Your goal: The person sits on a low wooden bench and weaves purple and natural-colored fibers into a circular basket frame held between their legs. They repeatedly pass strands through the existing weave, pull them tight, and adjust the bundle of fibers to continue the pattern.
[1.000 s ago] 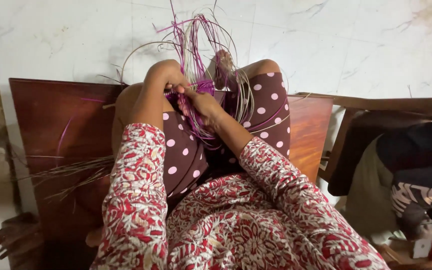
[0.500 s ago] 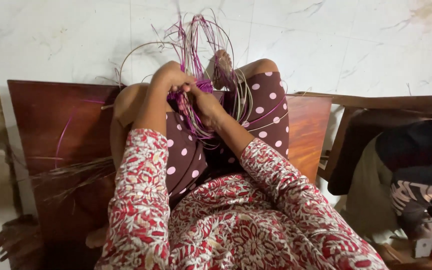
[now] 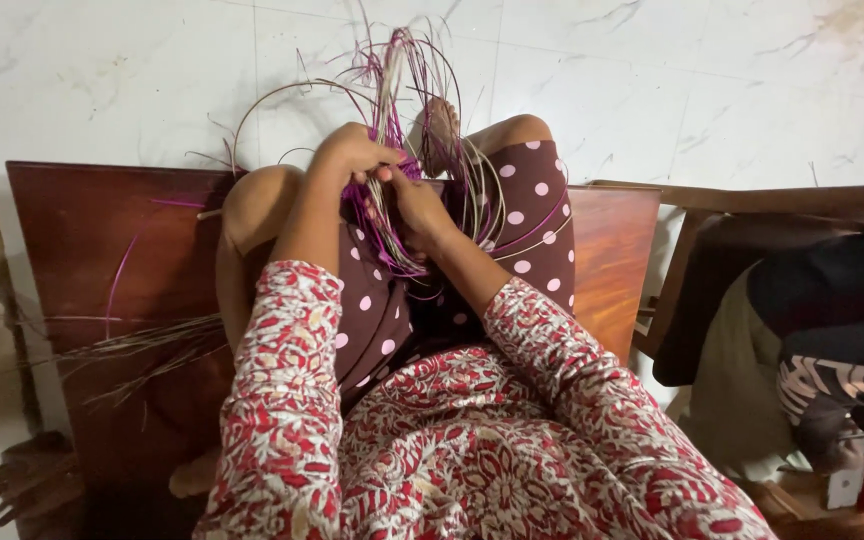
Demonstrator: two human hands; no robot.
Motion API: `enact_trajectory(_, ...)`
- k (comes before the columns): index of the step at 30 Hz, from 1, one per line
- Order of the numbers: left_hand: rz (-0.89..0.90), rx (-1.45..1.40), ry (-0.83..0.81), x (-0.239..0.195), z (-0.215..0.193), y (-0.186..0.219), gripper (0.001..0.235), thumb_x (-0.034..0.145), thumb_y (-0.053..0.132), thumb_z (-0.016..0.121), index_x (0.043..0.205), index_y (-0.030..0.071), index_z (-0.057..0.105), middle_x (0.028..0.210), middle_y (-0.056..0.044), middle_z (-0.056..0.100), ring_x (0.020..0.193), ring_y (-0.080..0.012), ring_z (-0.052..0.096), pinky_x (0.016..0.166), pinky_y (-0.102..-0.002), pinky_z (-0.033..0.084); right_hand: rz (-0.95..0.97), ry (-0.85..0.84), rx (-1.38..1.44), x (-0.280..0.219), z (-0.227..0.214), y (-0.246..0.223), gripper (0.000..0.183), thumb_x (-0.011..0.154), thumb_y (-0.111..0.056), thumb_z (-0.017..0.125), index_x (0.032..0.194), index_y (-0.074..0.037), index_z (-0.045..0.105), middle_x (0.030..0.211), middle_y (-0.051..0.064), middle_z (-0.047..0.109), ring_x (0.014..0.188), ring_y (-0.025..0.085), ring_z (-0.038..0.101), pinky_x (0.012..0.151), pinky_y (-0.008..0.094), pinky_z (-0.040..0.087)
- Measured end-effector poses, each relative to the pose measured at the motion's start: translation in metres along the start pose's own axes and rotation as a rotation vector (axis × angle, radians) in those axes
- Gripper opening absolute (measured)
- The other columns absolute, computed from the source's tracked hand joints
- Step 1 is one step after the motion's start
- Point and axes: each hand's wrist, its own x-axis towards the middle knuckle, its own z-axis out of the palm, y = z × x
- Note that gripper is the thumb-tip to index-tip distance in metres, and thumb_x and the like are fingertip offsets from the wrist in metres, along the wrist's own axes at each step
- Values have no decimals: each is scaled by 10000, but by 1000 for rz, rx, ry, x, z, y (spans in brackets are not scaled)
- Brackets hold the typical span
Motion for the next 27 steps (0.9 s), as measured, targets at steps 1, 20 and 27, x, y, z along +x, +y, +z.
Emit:
enact_trajectory(1,3,3,-3,11,3,-6,445,844,192,766,1137,-119,643,670,-118,721,408,-79,569,437,-184,441,0,4,2,-11,-2,-7,829,809,-743,603,1137,5,747,1160,252,721,1194,389,649,998,506,499)
enact_trajectory(20,9,301,86,53,9,-23,537,896,337,730,1206,-91,629,634,-70,736,480,-166,695,576,-270,543,-142,11,-102,42,-17,63,460,952,-501,624,1065,-85,786,915,185,740,804,298,700,574,436,535)
enact_trajectory(27,77,387,153,70,-12,-37,489,823,326,761,1082,-78,666,580,-107,699,451,-192,683,578,-339,567,-23,-193,-69,-85,-18,-66,874,796,-716,563,1226,31,710,1276,243,692,1284,397,602,1110,484,442)
